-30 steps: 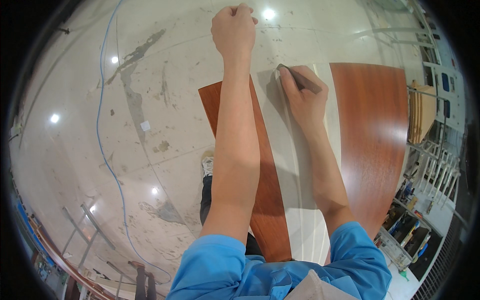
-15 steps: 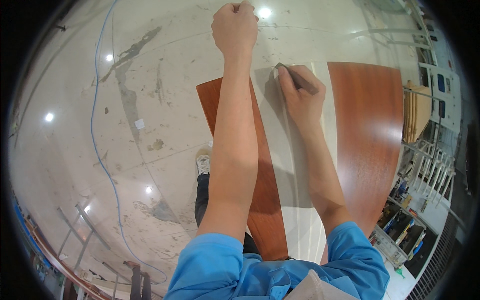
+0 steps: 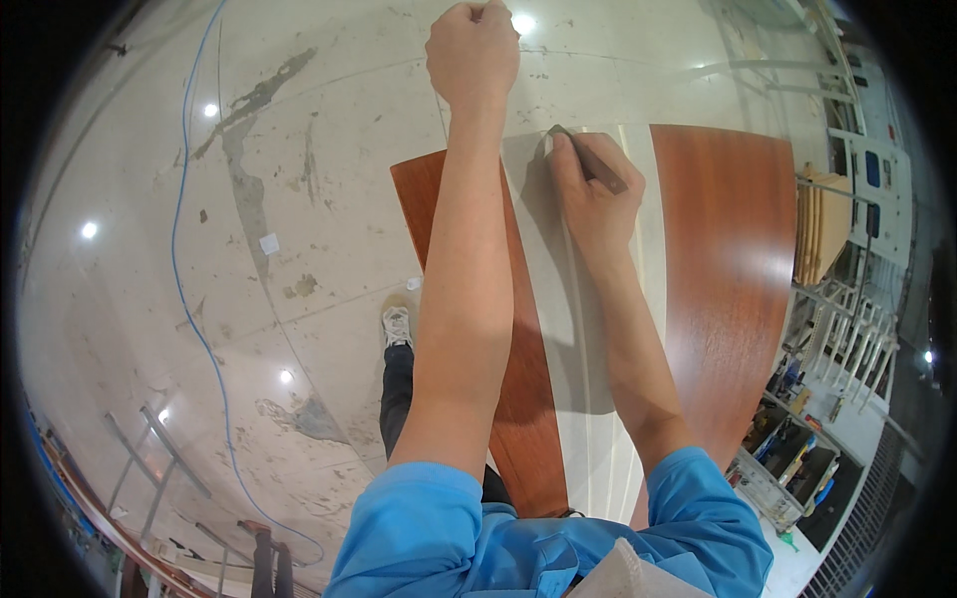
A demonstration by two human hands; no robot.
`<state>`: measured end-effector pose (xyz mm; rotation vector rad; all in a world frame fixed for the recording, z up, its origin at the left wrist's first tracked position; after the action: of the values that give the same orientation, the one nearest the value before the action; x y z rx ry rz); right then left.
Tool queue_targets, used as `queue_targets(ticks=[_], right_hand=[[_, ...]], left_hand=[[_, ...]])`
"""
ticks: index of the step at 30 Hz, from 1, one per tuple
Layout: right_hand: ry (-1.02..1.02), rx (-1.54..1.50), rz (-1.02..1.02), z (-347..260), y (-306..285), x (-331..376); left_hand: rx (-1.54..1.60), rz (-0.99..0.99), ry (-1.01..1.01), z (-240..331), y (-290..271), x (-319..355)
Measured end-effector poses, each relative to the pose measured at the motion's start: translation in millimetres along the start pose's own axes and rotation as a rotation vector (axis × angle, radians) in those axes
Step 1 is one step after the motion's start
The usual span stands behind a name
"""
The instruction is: The person places a white strip of tape onto a reddish-brown wooden board and presses it down. They then use a small blade to score along the tape's length, creating parallel lines. The person continues scoring multiple lines along the tape while holding it in place.
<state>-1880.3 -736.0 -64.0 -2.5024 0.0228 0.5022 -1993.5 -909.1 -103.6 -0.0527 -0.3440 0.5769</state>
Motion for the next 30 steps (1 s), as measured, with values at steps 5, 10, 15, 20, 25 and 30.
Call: queue_targets(ticks=[5,10,15,20,25,30], right_hand=[[-0.015,0.027,0.023,-0.4,-0.1,1.3],[0.004,0.031,0.018,0.5,0.5,1.9],[-0.01,0.021,0.024,0.9,0.8,3.0],[-0.003,0.003,0.025,1.0,1.5,3.2],[0.009,0.036,0.003,0.3,-0.4,4.6],[-0.002,0.023,0.017,-0.4,0.6,4.0]], left_hand=[[0.008,0.005,0.032,0.9,-0.7,4.4],[-0.006,0.002,0.013,0.1,-0.1,-0.1],[-0.043,0.01,0.009,-1.2,2.1,-1.2],[-0.048,0.023,0.039,-0.3,1.1,0.2],[-0.037,0.007,0.027,-0.1,0.7,1.0],[-0.037,0.019,0.023,0.4,1.2,1.9]])
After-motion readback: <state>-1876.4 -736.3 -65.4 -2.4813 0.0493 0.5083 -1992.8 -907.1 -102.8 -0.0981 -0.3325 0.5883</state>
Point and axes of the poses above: each hand's wrist, its own x-axis away from the middle knuckle, its own y-axis out of the palm, z = x × y, the point moved 4 cm from there along -x, towards the middle knuckle, and after that the axes turned 8 degrees about -y, right-handed, at the moved point
